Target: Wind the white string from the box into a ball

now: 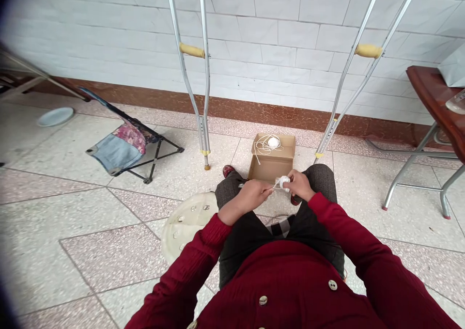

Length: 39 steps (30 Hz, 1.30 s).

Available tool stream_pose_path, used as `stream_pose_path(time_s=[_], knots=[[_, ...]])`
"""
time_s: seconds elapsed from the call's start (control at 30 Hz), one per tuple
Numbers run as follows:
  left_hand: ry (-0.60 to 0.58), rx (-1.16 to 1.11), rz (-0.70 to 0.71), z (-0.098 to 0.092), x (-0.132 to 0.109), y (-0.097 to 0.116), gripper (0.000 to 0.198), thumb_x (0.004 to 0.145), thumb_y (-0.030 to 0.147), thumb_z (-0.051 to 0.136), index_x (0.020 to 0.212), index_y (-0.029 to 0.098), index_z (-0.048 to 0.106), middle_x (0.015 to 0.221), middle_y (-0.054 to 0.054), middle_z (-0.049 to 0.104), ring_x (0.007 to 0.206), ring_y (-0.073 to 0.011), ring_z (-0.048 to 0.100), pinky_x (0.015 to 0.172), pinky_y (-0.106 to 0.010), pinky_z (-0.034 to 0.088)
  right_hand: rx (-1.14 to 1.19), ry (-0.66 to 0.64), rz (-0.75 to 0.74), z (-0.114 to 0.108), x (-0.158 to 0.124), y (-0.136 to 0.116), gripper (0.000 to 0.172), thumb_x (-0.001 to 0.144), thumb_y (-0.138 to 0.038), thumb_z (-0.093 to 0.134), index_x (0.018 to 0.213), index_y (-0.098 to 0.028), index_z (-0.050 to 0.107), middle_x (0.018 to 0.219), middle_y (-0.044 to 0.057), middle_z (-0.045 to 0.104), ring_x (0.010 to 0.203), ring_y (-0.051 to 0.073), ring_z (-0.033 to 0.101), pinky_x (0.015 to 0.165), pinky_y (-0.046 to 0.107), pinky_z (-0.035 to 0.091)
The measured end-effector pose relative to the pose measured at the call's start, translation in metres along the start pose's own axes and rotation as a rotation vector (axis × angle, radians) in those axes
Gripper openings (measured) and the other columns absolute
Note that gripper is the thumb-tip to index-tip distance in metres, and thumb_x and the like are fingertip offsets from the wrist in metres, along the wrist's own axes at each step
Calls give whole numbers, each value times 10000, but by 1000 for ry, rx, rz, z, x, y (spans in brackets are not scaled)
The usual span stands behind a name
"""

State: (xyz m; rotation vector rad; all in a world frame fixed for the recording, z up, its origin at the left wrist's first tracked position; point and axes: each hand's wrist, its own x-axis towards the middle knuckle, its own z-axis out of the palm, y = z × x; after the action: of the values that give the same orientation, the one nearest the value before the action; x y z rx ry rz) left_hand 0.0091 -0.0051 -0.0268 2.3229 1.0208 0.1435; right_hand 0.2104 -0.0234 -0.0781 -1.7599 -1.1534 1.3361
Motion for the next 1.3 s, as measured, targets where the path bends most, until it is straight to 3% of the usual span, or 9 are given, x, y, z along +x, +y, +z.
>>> stream_pose_path(time_s=[0.07,0.13,0.27,0.43,0.57,0.7,0.8,1.0,1.3], knots=[[-18,-160,-8,11,-3,2,375,944,309,469,661,174,675,648,-20,670,622,-144,583,622,-229,355,223,129,-1,-2,10,-11,230,585,-209,677,724,-203,494,479,-68,542,344,88,482,299,171,350],[-27,-313,1,23,-7,-3,403,949,306,450,639,167,666,642,-3,661,610,-127,567,624,-214,363,455,112,25,-6,7,-29,237,587,-223,676,739,-201,495,527,-50,573,387,86,502,320,168,370],[39,-402,-31,35,-10,-29,364,939,321,470,708,155,697,688,-9,675,660,-142,594,655,-216,400,574,-199,28,-12,-29,-60,245,630,-218,674,829,-196,532,570,-51,587,384,65,470,302,144,289],[212,-279,92,13,-4,-44,271,940,284,494,838,177,722,894,-42,725,850,-184,650,808,-275,451,184,-649,118,-12,-58,-49,294,612,-162,646,894,-183,566,556,-68,574,347,64,442,305,156,291],[307,-67,185,-1,-2,-21,217,929,222,505,872,197,712,976,-45,721,964,-204,628,982,-372,403,-190,-342,113,-7,-29,-22,230,614,-202,637,818,-186,532,485,-79,518,360,94,455,338,182,294],[310,20,169,8,-2,3,218,931,207,495,860,198,701,890,-44,720,921,-195,632,1062,-428,346,-458,86,-190,-2,0,-17,194,624,-241,658,759,-199,526,555,-56,528,499,112,501,462,209,339],[333,-74,93,16,-1,6,241,941,217,481,844,202,701,813,-19,716,807,-165,639,1066,-412,350,-371,240,-319,6,7,-24,218,627,-257,654,811,-206,549,630,-47,544,562,121,517,508,224,372],[259,-389,3,32,-7,-11,241,922,307,516,880,200,728,849,-8,736,820,-173,653,846,-282,472,422,44,-136,12,-2,-40,474,629,-306,642,1088,-208,573,735,-42,606,439,95,512,379,219,389],[253,-471,-122,39,-11,-42,250,894,277,508,922,203,745,940,-6,749,904,-188,665,857,-273,480,580,-50,-58,-7,-27,-62,397,595,-250,706,963,-213,562,665,-53,624,457,96,564,392,192,445]])
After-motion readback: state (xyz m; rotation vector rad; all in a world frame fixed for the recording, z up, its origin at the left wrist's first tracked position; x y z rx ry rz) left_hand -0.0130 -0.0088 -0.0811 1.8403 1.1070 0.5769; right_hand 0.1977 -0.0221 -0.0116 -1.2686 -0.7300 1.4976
